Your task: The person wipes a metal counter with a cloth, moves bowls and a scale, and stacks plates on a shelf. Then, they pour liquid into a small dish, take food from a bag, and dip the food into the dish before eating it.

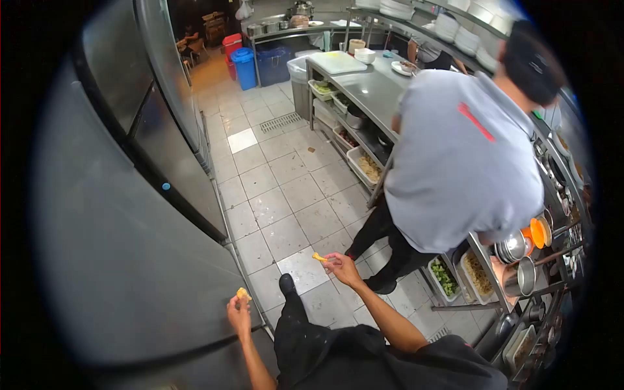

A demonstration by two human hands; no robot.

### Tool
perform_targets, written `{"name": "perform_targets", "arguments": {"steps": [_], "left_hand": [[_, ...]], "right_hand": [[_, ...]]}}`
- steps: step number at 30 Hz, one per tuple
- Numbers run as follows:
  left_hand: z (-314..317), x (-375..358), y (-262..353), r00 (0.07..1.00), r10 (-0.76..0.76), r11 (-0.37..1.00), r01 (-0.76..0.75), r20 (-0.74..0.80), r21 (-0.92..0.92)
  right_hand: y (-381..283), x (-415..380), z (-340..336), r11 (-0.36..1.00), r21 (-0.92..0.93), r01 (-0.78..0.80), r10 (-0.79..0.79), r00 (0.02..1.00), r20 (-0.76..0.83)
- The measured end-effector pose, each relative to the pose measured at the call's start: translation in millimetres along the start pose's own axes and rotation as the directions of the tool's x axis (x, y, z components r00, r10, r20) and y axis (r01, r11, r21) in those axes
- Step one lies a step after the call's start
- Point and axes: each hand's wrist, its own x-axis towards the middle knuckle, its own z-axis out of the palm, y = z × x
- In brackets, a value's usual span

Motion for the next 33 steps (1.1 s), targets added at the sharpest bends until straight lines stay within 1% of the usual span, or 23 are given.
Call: {"name": "perform_targets", "arguments": {"steps": [1,3,5,6,7,9,10,13,17,18,19,20,21,22,23,24,25,26,27,28,29,31,33], "left_hand": [[7,27,4,1.000,0.011,1.000,-0.012,0.020,0.011],[25,87,20,0.999,0.025,0.998,-0.028,0.047,0.057],[48,140,54,0.993,0.073,0.991,-0.083,0.095,0.105],[60,173,63,0.986,0.112,0.972,-0.135,0.125,0.192],[72,199,80,0.982,0.117,0.970,-0.145,0.147,0.197],[100,254,126,0.928,0.280,0.926,-0.329,0.246,0.185],[112,278,152,0.915,0.294,0.916,-0.352,0.276,0.191],[158,339,214,0.866,0.316,0.887,-0.415,0.389,0.202],[225,412,247,0.818,0.367,0.872,-0.469,0.442,0.144],[242,424,254,0.837,0.340,0.889,-0.435,0.428,0.143],[256,436,259,0.856,0.313,0.905,-0.400,0.412,0.143],[270,456,248,0.849,0.313,0.885,-0.424,0.426,0.194],[279,480,221,0.799,0.453,0.770,-0.574,0.395,0.278],[293,500,197,0.721,0.592,0.636,-0.692,0.360,0.341],[299,512,186,0.831,0.400,0.829,-0.508,0.385,0.234],[311,521,188,0.880,0.185,0.952,-0.271,0.437,0.144],[327,523,203,0.866,0.193,0.945,-0.291,0.462,0.151],[333,521,211,0.890,0.084,0.966,-0.183,0.449,0.182],[339,521,220,0.904,-0.034,0.974,-0.065,0.427,0.215],[354,527,228,0.895,-0.042,0.971,-0.068,0.443,0.230],[372,535,239,0.893,-0.082,0.967,-0.037,0.442,0.253],[417,554,261,0.881,-0.121,0.959,-0.016,0.458,0.283],[468,583,280,0.837,0.079,0.935,-0.250,0.542,0.250]], "right_hand": [[0,17,9,0.998,0.065,-0.010,0.011,1.000,-0.018],[-7,48,19,0.996,0.074,-0.057,0.060,0.997,-0.045],[-10,76,25,0.961,0.167,-0.221,0.241,0.965,-0.107],[-10,92,25,0.952,0.181,-0.247,0.272,0.954,-0.126],[-17,109,23,0.949,0.193,-0.248,0.278,0.950,-0.146],[-25,136,22,0.962,0.185,-0.200,0.243,0.939,-0.245],[-20,154,17,0.944,0.256,-0.205,0.271,0.928,-0.256],[-29,205,6,0.926,0.330,-0.184,0.307,0.876,-0.372],[-28,283,-22,0.947,0.312,-0.073,0.232,0.830,-0.507],[-27,303,-34,0.941,0.331,-0.064,0.241,0.813,-0.530],[-29,325,-50,0.967,0.254,-0.018,0.166,0.800,-0.576],[-30,344,-61,0.983,0.182,0.018,0.099,0.784,-0.613],[-29,362,-71,0.977,0.212,0.025,0.119,0.764,-0.634],[-27,383,-97,0.970,0.231,0.069,0.114,0.713,-0.692],[-23,402,-122,0.960,0.258,0.112,0.124,0.656,-0.744],[-16,422,-154,0.952,0.160,0.261,-0.012,0.555,-0.832],[-13,434,-195,0.924,0.036,0.381,-0.142,0.430,-0.892],[-31,432,-234,0.974,-0.142,0.178,-0.183,0.244,-0.952],[-56,430,-269,0.957,0.046,0.285,0.015,0.111,-0.994],[-80,426,-305,0.927,0.186,0.325,0.206,-0.026,-0.978],[-59,426,-355,0.949,0.134,0.285,0.180,-0.141,-0.973],[-73,419,-422,0.977,0.065,0.205,0.143,-0.392,-0.909],[-32,408,-495,0.997,0.033,0.071,0.061,-0.440,-0.896]]}}
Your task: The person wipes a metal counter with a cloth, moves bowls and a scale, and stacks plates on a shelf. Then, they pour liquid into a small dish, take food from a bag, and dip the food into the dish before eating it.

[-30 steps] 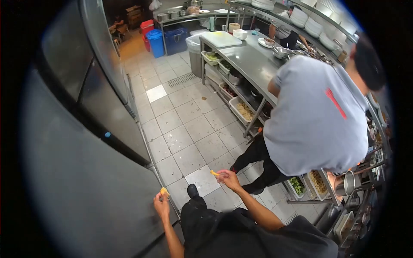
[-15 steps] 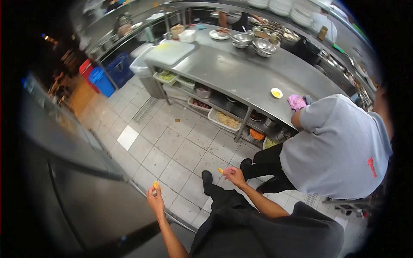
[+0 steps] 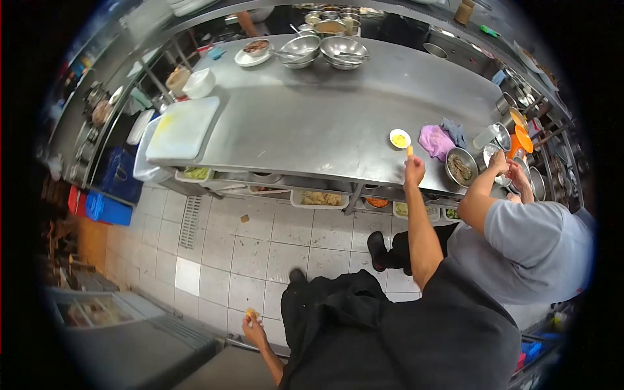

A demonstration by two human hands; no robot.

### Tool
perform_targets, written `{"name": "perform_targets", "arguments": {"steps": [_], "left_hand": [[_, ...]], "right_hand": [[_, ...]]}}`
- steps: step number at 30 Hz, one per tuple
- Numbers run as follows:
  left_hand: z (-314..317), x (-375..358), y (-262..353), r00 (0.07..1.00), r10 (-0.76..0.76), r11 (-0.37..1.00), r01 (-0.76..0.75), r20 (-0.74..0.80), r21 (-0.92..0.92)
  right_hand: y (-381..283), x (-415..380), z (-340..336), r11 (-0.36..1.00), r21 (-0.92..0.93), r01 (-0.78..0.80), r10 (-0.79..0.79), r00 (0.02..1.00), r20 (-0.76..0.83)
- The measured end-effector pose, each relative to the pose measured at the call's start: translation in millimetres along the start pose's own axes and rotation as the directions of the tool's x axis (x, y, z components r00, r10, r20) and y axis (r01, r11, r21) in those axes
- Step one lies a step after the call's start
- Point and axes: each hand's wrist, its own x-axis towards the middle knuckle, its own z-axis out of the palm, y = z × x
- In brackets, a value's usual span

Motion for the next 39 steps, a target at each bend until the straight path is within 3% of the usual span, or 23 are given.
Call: {"name": "perform_targets", "arguments": {"steps": [1,3,8,10,12,15,17,18,20,21,23,26,28,29,30,33,34,35,36,37,38,39], "left_hand": [[8,33,13,0.995,0.096,0.995,-0.097,0.035,0.039],[29,96,52,0.975,0.204,0.975,-0.210,0.089,0.067],[100,211,191,0.954,0.288,0.957,-0.284,0.077,-0.062],[145,254,253,0.941,0.332,0.939,-0.323,0.060,-0.120],[182,281,306,0.895,0.430,0.898,-0.411,0.118,-0.156],[253,334,356,0.819,0.551,0.834,-0.538,0.158,-0.123],[289,346,400,0.697,0.690,0.724,-0.657,0.197,-0.210],[300,353,410,0.689,0.696,0.718,-0.664,0.202,-0.210],[335,374,432,0.669,0.690,0.724,-0.646,0.278,-0.241],[352,386,438,0.654,0.712,0.702,-0.666,0.255,-0.252],[370,394,443,0.649,0.733,0.681,-0.696,0.206,-0.227],[374,384,453,0.660,0.738,0.675,-0.720,0.139,-0.161],[372,379,456,0.647,0.756,0.654,-0.745,0.100,-0.132],[371,380,454,0.660,0.746,0.666,-0.739,0.090,-0.095],[373,381,453,0.675,0.733,0.680,-0.731,0.079,-0.059],[376,377,453,0.706,0.708,0.703,-0.703,0.020,-0.108],[378,375,455,0.713,0.701,0.707,-0.696,-0.001,-0.126],[385,378,456,0.674,0.735,0.650,-0.729,-0.066,-0.214],[394,382,451,0.643,0.757,0.594,-0.751,-0.117,-0.289],[394,391,445,0.604,0.790,0.587,-0.795,-0.107,-0.154],[391,397,438,0.566,0.821,0.566,-0.824,-0.072,-0.016],[383,387,437,0.651,0.759,0.650,-0.759,-0.016,-0.034]], "right_hand": [[-7,12,3,1.000,-0.013,-0.003,0.003,1.000,-0.017],[-41,32,13,0.971,-0.051,-0.235,0.239,0.965,0.107],[-28,51,46,0.948,-0.170,-0.268,0.291,0.949,0.124],[-34,48,59,0.957,-0.219,-0.190,0.216,0.971,0.103],[-40,41,76,0.942,-0.233,-0.243,0.271,0.957,0.100],[-53,25,104,0.974,-0.087,-0.210,0.222,0.963,0.156],[-57,21,125,0.966,-0.121,-0.229,0.246,0.956,0.158],[-63,19,138,0.958,-0.162,-0.237,0.261,0.955,0.144],[-52,15,158,0.985,-0.129,-0.116,0.143,0.962,0.231],[-48,14,175,0.991,-0.054,-0.124,0.134,0.955,0.264],[-67,2,206,0.992,-0.115,-0.056,0.089,0.950,0.300],[-82,-11,243,0.969,-0.212,-0.126,0.196,0.916,0.349],[-76,-14,266,0.975,-0.221,0.011,0.080,0.915,0.396],[-84,-18,279,0.957,-0.290,0.026,0.095,0.913,0.397],[-94,-20,285,0.961,-0.271,-0.055,0.175,0.880,0.441],[-112,-26,299,0.967,-0.253,0.018,0.118,0.850,0.513],[-116,-23,305,0.868,-0.407,0.286,-0.042,0.858,0.513],[-120,-23,309,0.674,-0.538,0.507,-0.185,0.820,0.542],[-122,-22,315,0.647,-0.557,0.521,-0.219,0.826,0.519],[-122,-18,317,0.524,-0.582,0.622,-0.235,0.762,0.603],[-123,-17,319,0.538,-0.566,0.625,-0.179,0.741,0.648],[-136,-17,319,0.532,-0.494,0.688,-0.181,0.662,0.727]]}}
